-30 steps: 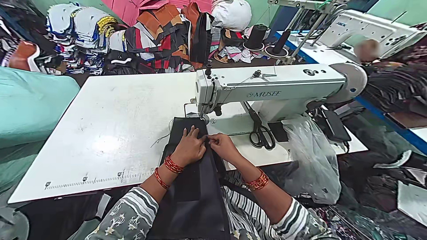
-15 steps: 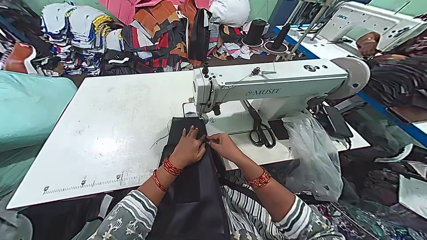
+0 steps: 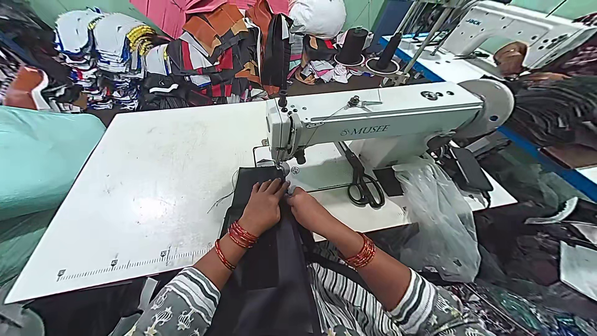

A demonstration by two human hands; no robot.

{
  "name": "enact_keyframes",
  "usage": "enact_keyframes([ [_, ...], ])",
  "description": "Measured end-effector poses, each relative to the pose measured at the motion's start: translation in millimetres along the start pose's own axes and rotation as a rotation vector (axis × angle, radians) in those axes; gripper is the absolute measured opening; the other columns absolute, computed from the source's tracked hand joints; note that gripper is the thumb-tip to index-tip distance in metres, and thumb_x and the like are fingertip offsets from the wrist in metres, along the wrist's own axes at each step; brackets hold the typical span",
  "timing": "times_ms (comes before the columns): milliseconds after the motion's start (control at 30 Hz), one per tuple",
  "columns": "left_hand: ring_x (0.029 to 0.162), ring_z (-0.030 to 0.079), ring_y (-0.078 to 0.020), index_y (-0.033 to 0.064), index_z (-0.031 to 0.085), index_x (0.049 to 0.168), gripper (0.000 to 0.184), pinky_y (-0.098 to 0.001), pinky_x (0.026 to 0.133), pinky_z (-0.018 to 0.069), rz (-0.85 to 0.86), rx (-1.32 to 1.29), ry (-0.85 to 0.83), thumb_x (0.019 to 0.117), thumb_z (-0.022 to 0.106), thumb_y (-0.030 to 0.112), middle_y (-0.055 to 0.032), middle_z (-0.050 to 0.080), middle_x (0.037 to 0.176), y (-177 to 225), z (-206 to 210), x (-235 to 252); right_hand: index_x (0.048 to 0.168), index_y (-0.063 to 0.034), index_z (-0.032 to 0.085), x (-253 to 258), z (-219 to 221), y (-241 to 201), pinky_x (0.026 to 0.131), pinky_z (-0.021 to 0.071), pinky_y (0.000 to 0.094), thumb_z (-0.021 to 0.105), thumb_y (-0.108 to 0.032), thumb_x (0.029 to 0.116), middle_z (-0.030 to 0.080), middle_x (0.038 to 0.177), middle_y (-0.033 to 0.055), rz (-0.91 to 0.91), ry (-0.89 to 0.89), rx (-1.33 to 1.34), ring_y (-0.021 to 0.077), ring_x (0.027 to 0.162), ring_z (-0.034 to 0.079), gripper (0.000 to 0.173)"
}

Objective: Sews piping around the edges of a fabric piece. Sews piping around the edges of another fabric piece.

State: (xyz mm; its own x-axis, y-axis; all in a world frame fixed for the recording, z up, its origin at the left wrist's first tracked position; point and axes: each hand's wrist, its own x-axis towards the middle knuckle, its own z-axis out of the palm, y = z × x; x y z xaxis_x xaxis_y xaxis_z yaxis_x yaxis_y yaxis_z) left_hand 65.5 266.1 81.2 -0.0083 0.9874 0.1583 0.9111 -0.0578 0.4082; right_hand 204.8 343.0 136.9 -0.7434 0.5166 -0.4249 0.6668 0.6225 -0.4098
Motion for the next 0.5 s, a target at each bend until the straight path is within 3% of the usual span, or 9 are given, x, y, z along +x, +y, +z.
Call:
enact_keyframes([
  [100, 0.140, 0.048, -0.0418, 0.0064, 0.057, 0.146, 0.054, -0.0649, 0.111, 0.0346, -0.023, 0.040, -0.159, 0.0935, 0.044, 0.003, -0.0187, 0.054, 0.150, 4.5, -10.7, 6.1, 0.121, 0.0097, 0.066, 1.2, -0.9, 0.6, 0.099, 0.0485, 0.0457, 0.046, 0.002, 0.1009, 0.058, 0.124, 0.0294, 0.005, -0.009, 0.003, 0.0386, 0.115, 0.060, 0.029],
  [233, 0.138, 0.051, -0.0447, -0.0011, 0.065, 0.135, 0.046, -0.0659, 0.112, 0.0360, 0.047, -0.030, -0.066, 0.0917, 0.048, 0.003, -0.0217, 0.060, 0.144, -4.6, -5.0, 1.5, 0.122, 0.0083, 0.067, 1.5, 1.4, 1.4, 0.098, 0.0488, 0.0461, 0.046, 0.002, 0.1014, 0.058, 0.122, 0.0295, 0.011, 0.012, 0.013, 0.0390, 0.113, 0.061, 0.031],
  [500, 0.142, 0.047, -0.0449, -0.0027, 0.064, 0.136, 0.047, -0.0662, 0.116, 0.0313, 0.059, -0.046, -0.096, 0.0918, 0.048, 0.004, -0.0234, 0.058, 0.145, -8.1, -6.8, 0.1, 0.124, 0.0076, 0.067, 3.9, -0.1, 0.8, 0.098, 0.0487, 0.0447, 0.046, 0.003, 0.1008, 0.058, 0.122, 0.0281, 0.010, -0.002, 0.028, 0.0372, 0.113, 0.060, 0.031],
])
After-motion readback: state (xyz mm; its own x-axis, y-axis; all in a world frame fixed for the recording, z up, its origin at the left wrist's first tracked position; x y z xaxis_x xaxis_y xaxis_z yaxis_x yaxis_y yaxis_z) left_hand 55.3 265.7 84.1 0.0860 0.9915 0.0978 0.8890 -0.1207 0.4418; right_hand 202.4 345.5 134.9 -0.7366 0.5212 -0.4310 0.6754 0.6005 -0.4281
